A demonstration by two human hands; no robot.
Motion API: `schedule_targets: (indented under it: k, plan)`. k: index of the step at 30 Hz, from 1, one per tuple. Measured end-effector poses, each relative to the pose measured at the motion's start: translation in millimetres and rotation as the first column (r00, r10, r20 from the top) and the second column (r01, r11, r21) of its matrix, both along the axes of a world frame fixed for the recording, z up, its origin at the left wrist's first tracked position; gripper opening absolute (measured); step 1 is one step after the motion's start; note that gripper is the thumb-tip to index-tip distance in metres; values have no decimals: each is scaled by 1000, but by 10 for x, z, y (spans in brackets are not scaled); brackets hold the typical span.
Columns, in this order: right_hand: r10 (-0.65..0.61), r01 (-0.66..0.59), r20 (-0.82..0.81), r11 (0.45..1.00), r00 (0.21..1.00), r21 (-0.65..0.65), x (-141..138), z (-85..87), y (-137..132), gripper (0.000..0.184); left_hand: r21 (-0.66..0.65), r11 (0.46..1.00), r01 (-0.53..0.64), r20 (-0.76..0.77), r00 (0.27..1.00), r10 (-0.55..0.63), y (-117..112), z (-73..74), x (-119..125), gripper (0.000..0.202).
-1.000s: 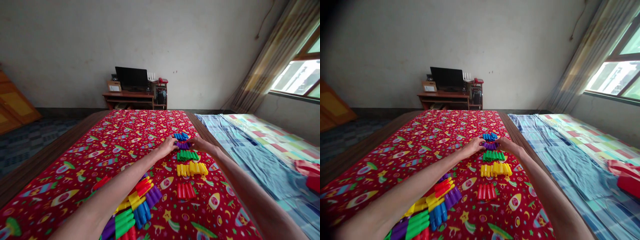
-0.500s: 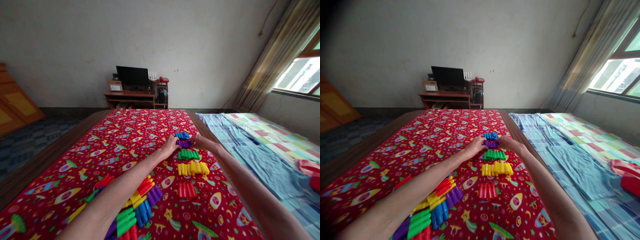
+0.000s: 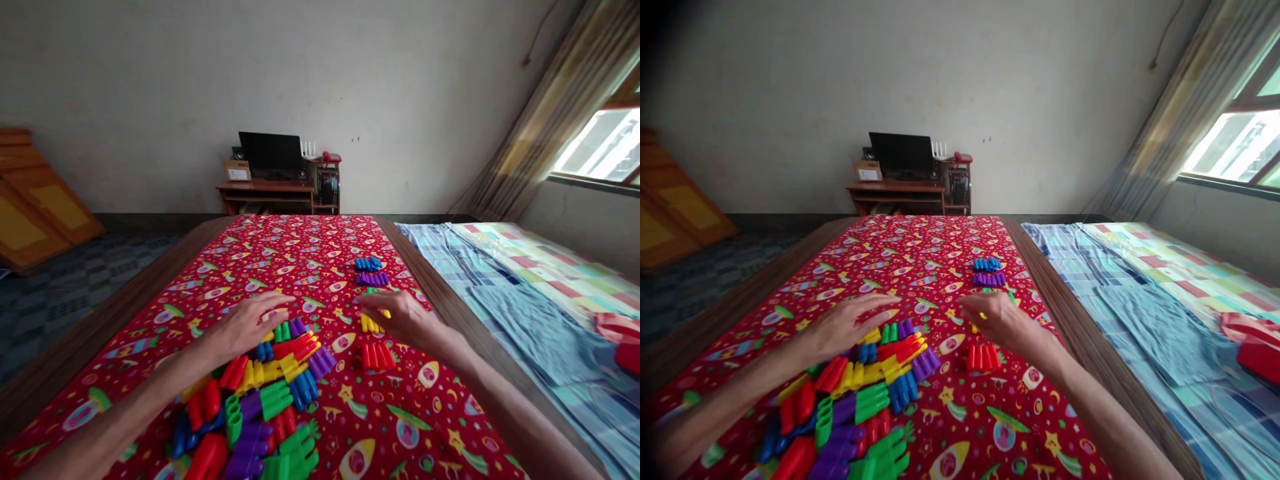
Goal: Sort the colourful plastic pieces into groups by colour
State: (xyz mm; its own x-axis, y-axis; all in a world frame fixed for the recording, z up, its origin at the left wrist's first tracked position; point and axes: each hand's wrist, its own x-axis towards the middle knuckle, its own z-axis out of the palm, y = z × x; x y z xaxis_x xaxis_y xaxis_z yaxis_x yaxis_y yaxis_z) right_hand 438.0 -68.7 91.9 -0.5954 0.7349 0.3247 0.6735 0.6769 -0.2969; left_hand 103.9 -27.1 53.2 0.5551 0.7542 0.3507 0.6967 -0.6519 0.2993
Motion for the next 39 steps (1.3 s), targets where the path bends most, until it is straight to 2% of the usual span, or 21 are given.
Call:
schedule_targets:
  k: [3, 6, 9, 12, 15, 17, 20, 22, 24, 25, 27, 29, 31, 34, 36, 39]
  plan:
    - [176, -175, 27, 984, 984, -22, -462, -206, -238, 36, -8, 1000, 30, -151, 988, -31, -595, -184, -325, 62]
    - [257, -256, 117, 966, 959, -25, -783, -484, -308, 62, -37, 997, 73, -285, 955, -81, -1169, -331, -393, 82]
    - [263, -256, 170, 965, 950, -65, -972, -734, -301, 70, -37, 993, 112, -340, 933, -118, -1462, -418, -307, 71]
    - [179, -176, 148, 984, 973, -36, -1087, -882, -283, 57, 52, 997, 58, -322, 946, -38, -1373, -453, -217, 45]
    - [57, -59, 112, 998, 992, 18, -1140, -878, -288, 43, 126, 992, -1, -266, 963, 35, -1094, -450, -183, 34]
    - [22, -25, 128, 999, 992, 22, -1129, -776, -300, 38, 130, 992, 0, -226, 974, 30, -923, -442, -173, 31]
    - [-17, 28, 213, 998, 977, -50, -1064, -536, -271, 36, 137, 991, 4, -151, 988, 17, -729, -445, -151, 24]
    - [-97, 121, 275, 990, 957, -73, -1026, -398, -175, 34, 152, 988, 3, -85, 996, 10, -613, -463, -130, 24]
    - [-168, 192, 295, 980, 940, -53, -1023, -337, -3, 29, 158, 987, -2, -19, 1000, 5, -491, -494, -106, 26]
    - [-157, 177, 287, 983, 945, -45, -1036, -341, 103, 27, 161, 987, -8, 10, 1000, 6, -430, -512, -95, 26]
    - [-12, 31, 266, 997, 964, -68, -1086, -408, 323, 21, 163, 986, -24, 53, 998, 15, -325, -546, -74, 27]
    - [172, -147, 263, 983, 949, -113, -1151, -513, 503, 21, 168, 985, -42, 78, 997, 29, -267, -567, -60, 29]
    - [255, -222, 284, 965, 924, -144, -1207, -599, 604, 23, 183, 982, -56, 83, 996, 42, -267, -572, -55, 31]
    - [236, -195, 301, 968, 924, -159, -1223, -615, 625, 21, 226, 973, -48, 59, 998, 35, -333, -567, -61, 29]
    - [216, -175, 296, 972, 930, -159, -1154, -544, 613, 18, 254, 967, -27, 45, 999, 16, -374, -571, -68, 29]
    - [75, -58, 255, 996, 964, -74, -913, -372, 655, 18, 271, 962, -18, 34, 999, 9, -397, -588, -75, 29]
